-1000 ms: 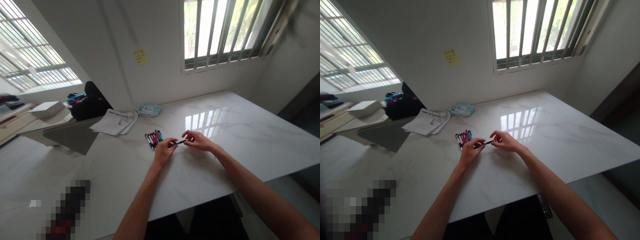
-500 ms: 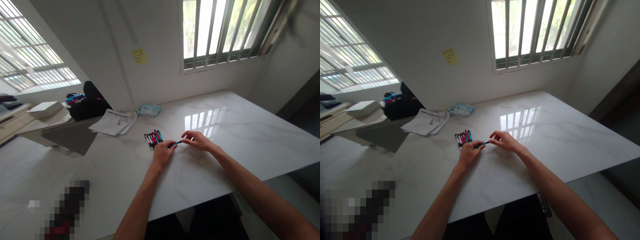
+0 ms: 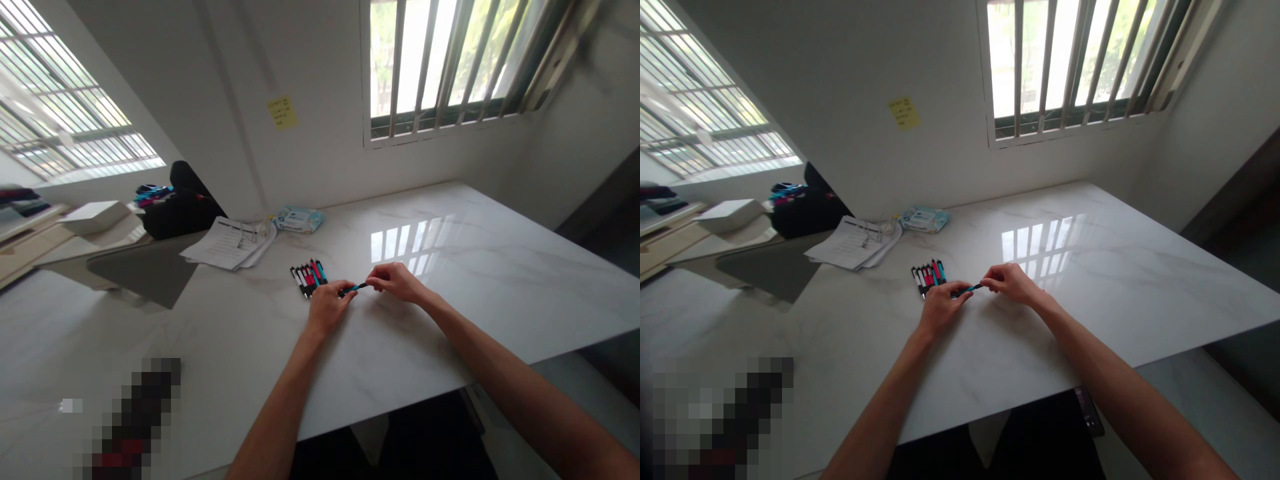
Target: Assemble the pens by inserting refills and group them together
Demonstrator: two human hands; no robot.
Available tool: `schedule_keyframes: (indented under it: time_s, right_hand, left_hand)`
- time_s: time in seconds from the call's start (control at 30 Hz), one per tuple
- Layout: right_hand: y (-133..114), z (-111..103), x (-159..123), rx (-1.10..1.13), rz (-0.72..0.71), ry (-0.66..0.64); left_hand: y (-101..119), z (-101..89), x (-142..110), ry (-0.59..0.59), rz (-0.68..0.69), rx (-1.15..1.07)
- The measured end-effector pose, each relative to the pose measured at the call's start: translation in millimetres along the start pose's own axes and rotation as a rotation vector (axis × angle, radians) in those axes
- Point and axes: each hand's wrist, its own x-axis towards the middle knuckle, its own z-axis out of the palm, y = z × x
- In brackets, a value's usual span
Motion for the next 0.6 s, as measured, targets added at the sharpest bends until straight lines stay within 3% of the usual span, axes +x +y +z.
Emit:
schedule_keyframes:
  time_s: [0.17, 0.43, 0.6]
  right_hand:
    - [-0.4, 0.5, 0.8, -0.145, 0.033, -0.038]
    - [-4.2, -5.1, -2.8, -0.003, -0.048, -0.048]
    - [-3.0, -4.6, -1.4, -0.095, -0.008, -0.066]
  left_hand:
    - [3.1, -0.8, -0.1, -0.003, -0.003, -0.004]
    - [-1.6, -0.8, 0.7, 0.016, -0.041, 0.003]
    - [-0.9, -0.9, 0.6, 0.016, -0.04, 0.006]
